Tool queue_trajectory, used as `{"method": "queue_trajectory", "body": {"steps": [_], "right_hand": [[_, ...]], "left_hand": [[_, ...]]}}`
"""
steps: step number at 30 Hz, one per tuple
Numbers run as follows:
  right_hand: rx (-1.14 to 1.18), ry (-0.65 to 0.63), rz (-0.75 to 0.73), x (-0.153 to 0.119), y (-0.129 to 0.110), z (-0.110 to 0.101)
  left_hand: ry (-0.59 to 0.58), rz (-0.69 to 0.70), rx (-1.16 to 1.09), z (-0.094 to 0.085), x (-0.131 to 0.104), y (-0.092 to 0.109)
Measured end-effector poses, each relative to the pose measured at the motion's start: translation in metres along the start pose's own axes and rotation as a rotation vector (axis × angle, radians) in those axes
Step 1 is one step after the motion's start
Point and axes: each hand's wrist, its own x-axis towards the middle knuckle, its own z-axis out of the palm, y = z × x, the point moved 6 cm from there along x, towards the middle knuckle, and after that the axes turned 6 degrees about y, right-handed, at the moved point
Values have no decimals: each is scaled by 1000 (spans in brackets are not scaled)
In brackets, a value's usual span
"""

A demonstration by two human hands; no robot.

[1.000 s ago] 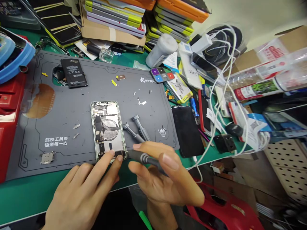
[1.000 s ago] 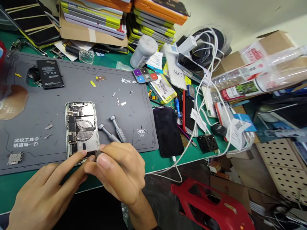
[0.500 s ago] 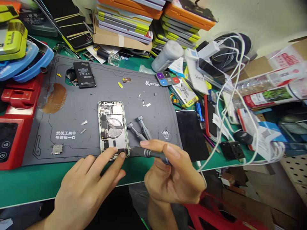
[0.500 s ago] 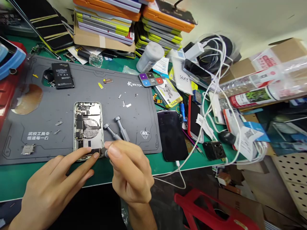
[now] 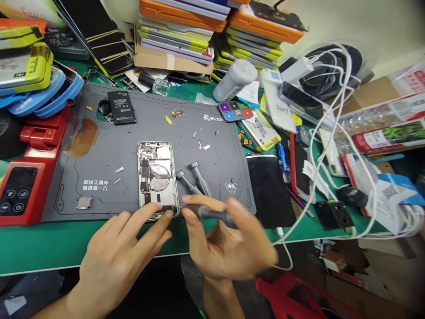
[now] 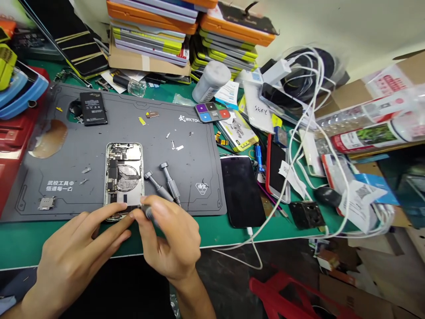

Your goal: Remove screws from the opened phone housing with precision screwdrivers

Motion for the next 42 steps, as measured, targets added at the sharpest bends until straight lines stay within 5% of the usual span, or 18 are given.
{"method": "queue_trajectory", "body": {"steps": [6, 17, 42], "right_hand": [[312, 82, 359, -11, 0, 1], [403, -13, 399, -7, -2, 16], [426, 40, 440, -13, 3, 14]], "left_hand": [[-1, 14, 6, 1, 2, -1], [-22, -11, -14, 2, -3, -1], [-32, 1, -9, 2, -3, -1]]}}
